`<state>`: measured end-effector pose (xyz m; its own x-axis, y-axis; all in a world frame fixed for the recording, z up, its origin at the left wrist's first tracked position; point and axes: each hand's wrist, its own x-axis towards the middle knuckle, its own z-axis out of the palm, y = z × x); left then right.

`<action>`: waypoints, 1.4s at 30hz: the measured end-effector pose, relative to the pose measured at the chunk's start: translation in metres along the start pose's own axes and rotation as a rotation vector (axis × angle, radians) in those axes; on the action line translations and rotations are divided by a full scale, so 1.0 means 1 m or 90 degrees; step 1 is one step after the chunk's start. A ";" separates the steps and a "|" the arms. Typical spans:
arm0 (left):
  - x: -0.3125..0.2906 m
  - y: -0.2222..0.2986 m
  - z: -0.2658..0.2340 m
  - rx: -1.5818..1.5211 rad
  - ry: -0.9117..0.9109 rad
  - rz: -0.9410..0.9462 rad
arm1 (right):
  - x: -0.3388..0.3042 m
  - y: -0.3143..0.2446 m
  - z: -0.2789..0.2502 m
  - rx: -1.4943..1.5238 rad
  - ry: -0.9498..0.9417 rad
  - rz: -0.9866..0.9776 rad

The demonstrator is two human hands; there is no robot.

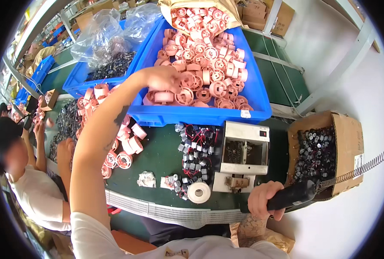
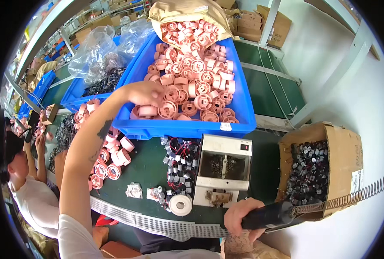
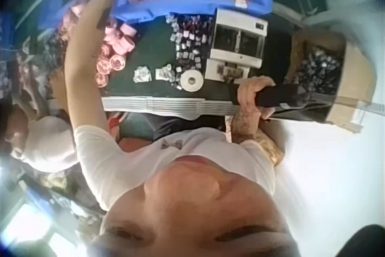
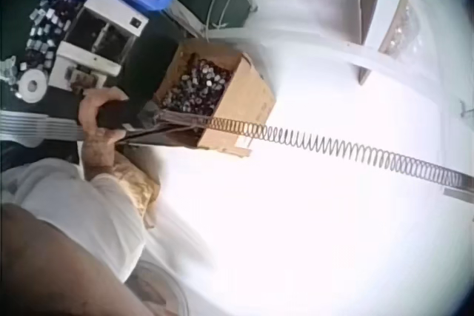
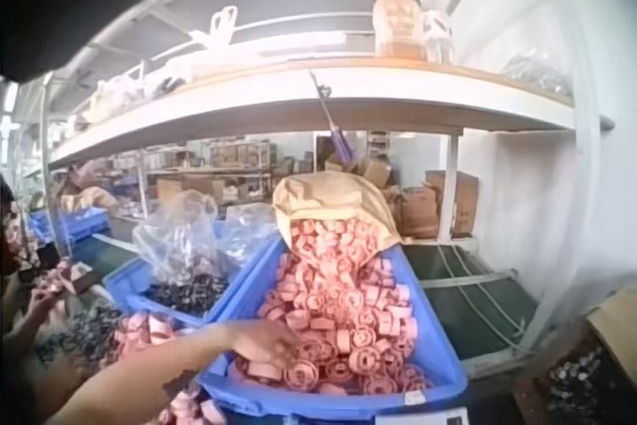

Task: Assembling small electronic motors into pink plastic housings using an electric screwdriver.

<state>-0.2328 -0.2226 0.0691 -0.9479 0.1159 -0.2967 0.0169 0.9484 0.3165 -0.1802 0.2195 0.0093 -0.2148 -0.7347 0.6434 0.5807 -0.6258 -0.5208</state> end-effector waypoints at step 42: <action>-0.111 0.302 0.223 -0.642 0.493 0.288 | 0.403 0.019 -0.125 -1.216 0.530 0.083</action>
<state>-0.0516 0.1165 -0.0033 -0.8614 -0.1538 0.4841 0.4515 0.2045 0.8685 -0.3542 -0.1211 0.1880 -0.7868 -0.3622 0.4998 -0.6157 0.4029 -0.6772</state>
